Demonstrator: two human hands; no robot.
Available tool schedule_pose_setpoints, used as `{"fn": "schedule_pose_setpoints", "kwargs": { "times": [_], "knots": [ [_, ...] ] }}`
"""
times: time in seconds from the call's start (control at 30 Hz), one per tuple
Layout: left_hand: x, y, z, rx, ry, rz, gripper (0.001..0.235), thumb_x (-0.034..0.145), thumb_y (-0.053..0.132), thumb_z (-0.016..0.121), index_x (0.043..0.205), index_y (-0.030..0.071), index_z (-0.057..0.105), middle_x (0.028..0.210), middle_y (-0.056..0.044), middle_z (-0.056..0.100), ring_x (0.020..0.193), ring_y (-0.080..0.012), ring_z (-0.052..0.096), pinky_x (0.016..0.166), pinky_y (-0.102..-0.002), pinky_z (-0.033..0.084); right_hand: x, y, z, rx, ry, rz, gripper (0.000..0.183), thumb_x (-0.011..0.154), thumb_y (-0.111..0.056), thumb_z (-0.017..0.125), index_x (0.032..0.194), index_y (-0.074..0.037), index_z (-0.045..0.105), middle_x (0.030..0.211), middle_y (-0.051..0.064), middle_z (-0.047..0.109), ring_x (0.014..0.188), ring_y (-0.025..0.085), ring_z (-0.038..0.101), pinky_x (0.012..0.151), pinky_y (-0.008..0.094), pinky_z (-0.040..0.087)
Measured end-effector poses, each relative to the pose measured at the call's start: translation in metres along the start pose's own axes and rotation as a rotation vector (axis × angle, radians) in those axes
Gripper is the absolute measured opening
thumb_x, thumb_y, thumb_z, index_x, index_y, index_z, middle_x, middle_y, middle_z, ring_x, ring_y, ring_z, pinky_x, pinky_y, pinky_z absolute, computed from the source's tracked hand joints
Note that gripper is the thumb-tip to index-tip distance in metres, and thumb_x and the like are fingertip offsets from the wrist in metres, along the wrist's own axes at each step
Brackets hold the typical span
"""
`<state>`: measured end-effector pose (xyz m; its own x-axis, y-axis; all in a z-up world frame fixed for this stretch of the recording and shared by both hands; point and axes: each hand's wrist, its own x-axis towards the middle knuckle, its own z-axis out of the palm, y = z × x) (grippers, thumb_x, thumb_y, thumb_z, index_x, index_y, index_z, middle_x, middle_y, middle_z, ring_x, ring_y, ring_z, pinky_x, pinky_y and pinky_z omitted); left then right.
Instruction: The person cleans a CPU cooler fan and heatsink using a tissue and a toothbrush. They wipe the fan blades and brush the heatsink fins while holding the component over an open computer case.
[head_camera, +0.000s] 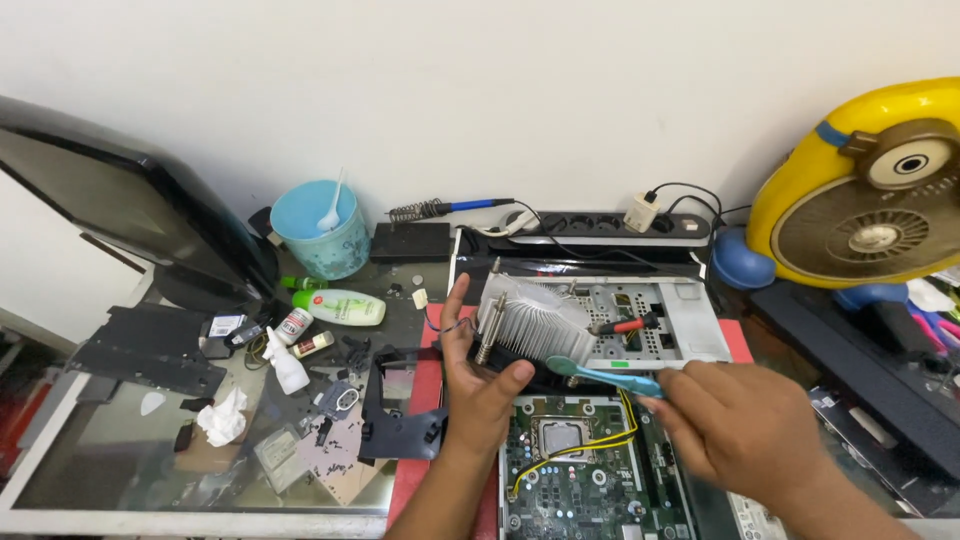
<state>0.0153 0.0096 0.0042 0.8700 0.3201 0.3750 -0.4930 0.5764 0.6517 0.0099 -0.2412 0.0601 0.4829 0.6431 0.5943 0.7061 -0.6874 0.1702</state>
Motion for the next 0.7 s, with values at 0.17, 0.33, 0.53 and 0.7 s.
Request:
{"fn": "schedule_pose_setpoints", "kwargs": {
  "times": [0.17, 0.33, 0.53, 0.7],
  "knots": [
    [-0.006, 0.005, 0.003, 0.064, 0.005, -0.037, 0.119, 0.066, 0.036, 0.095, 0.160, 0.016, 0.024, 0.123, -0.017, 0.061, 0.110, -0.0251, 0.062, 0.097, -0.039, 0.053, 0.007, 0.002, -0.005, 0.036, 0.048, -0.006, 0.021, 0.096, -0.031, 0.060, 0.090, -0.012, 0.065, 0.065, 0.001, 0.054, 0.051, 0.025, 0.052, 0.046, 0.038, 0.037],
    [-0.005, 0.009, 0.006, 0.059, -0.033, 0.001, 0.119, 0.070, 0.029, 0.094, 0.161, 0.018, 0.018, 0.119, -0.018, 0.062, 0.107, -0.0259, 0.063, 0.094, -0.040, 0.055, 0.004, 0.003, -0.004, 0.066, 0.024, -0.032, 0.021, 0.095, -0.032, 0.061, 0.089, -0.012, 0.066, 0.065, 0.001, 0.054, 0.048, 0.025, 0.050, 0.043, 0.039, 0.036],
    [-0.009, 0.021, 0.018, 0.202, -0.035, 0.076, 0.123, 0.066, 0.038, 0.095, 0.158, 0.016, 0.016, 0.132, -0.020, 0.050, 0.121, -0.0300, 0.058, 0.103, -0.045, 0.055, 0.009, -0.003, 0.000, 0.043, 0.084, -0.047, 0.020, 0.095, -0.029, 0.063, 0.092, -0.010, 0.067, 0.071, 0.002, 0.062, 0.052, 0.023, 0.055, 0.045, 0.036, 0.040],
    [-0.010, 0.020, 0.017, 0.221, -0.005, 0.107, 0.125, 0.062, 0.039, 0.096, 0.157, 0.016, 0.019, 0.130, -0.019, 0.051, 0.117, -0.0275, 0.060, 0.101, -0.040, 0.056, 0.003, -0.001, -0.001, 0.104, 0.070, -0.058, 0.020, 0.094, -0.027, 0.062, 0.096, -0.008, 0.065, 0.070, 0.003, 0.060, 0.053, 0.027, 0.055, 0.047, 0.039, 0.042]
  ]
}}
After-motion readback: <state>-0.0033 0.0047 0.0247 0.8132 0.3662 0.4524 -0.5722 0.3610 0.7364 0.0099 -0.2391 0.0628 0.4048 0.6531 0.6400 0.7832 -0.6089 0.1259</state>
